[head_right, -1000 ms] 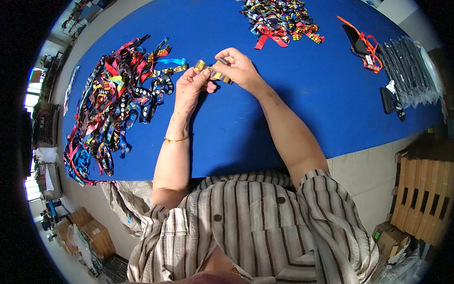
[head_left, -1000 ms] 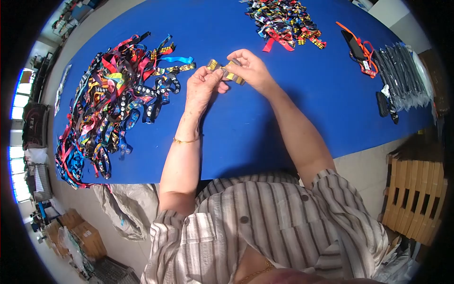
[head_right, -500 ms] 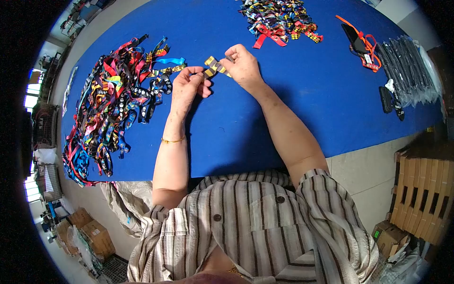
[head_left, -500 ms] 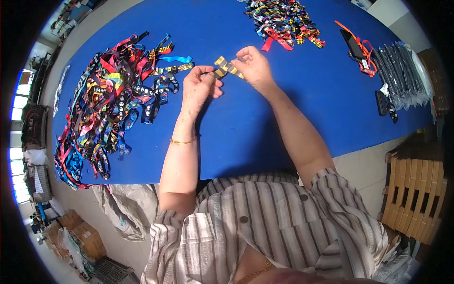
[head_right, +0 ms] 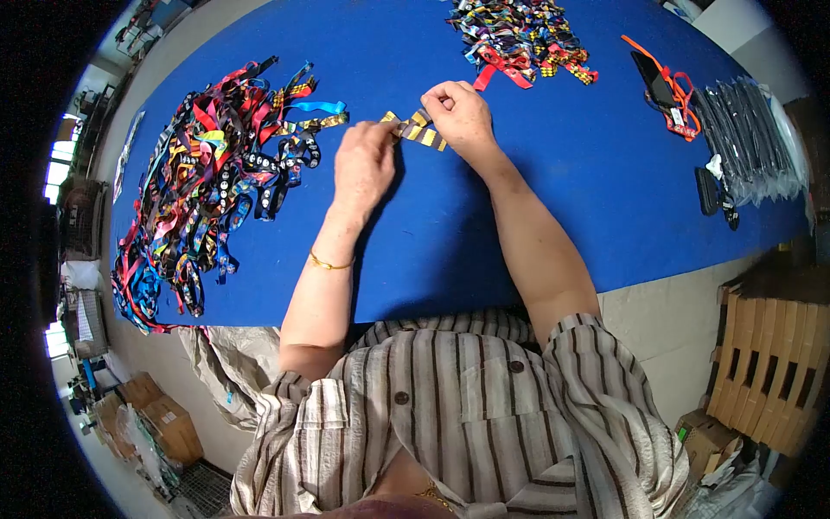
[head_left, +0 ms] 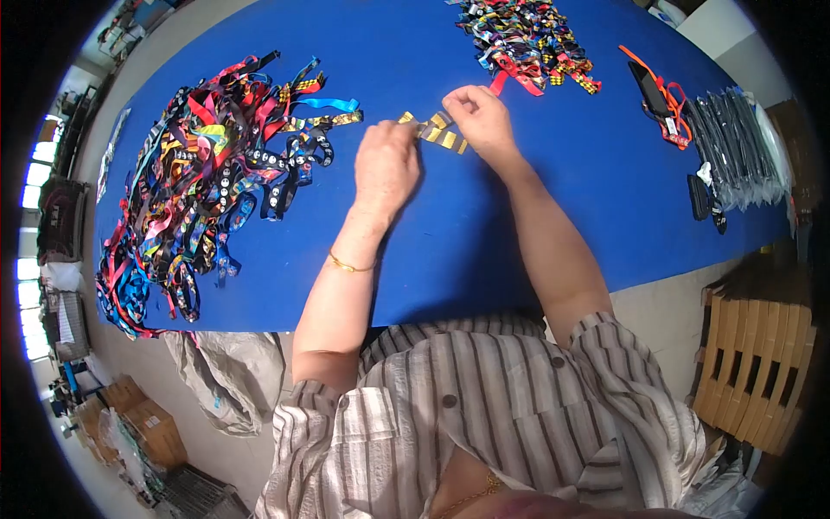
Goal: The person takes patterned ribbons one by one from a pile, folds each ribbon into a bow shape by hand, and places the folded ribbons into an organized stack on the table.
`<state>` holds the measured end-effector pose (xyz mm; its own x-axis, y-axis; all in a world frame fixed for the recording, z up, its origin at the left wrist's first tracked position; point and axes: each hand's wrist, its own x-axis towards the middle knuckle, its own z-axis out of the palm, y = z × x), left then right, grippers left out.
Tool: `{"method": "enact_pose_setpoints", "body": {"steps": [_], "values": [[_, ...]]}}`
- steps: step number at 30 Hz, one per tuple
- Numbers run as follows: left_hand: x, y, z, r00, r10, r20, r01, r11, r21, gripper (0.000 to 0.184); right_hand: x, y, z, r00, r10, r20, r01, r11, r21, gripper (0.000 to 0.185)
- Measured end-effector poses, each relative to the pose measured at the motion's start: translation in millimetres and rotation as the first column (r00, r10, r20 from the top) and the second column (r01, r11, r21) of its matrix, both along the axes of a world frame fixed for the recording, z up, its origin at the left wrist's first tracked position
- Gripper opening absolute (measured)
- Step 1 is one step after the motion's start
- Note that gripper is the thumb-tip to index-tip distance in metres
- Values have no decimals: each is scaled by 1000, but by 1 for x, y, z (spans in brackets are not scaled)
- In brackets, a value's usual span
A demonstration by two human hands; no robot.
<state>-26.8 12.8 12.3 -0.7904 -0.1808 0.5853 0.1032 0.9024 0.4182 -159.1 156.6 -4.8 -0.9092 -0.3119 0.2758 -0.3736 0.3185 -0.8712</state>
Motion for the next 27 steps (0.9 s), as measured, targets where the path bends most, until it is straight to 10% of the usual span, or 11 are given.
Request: {"method": "enact_pose_setpoints", "body": {"steps": [9, 27], "values": [[1, 10, -1, 994, -74, 82, 81, 993, -83, 36, -10, -20, 17, 974, 225, 10, -214, 910, 356, 29], [-5, 18, -3, 984, -89, 153, 108, 986, -125, 44, -19, -21, -5, 972, 225, -67, -205, 953, 223, 17]]}}
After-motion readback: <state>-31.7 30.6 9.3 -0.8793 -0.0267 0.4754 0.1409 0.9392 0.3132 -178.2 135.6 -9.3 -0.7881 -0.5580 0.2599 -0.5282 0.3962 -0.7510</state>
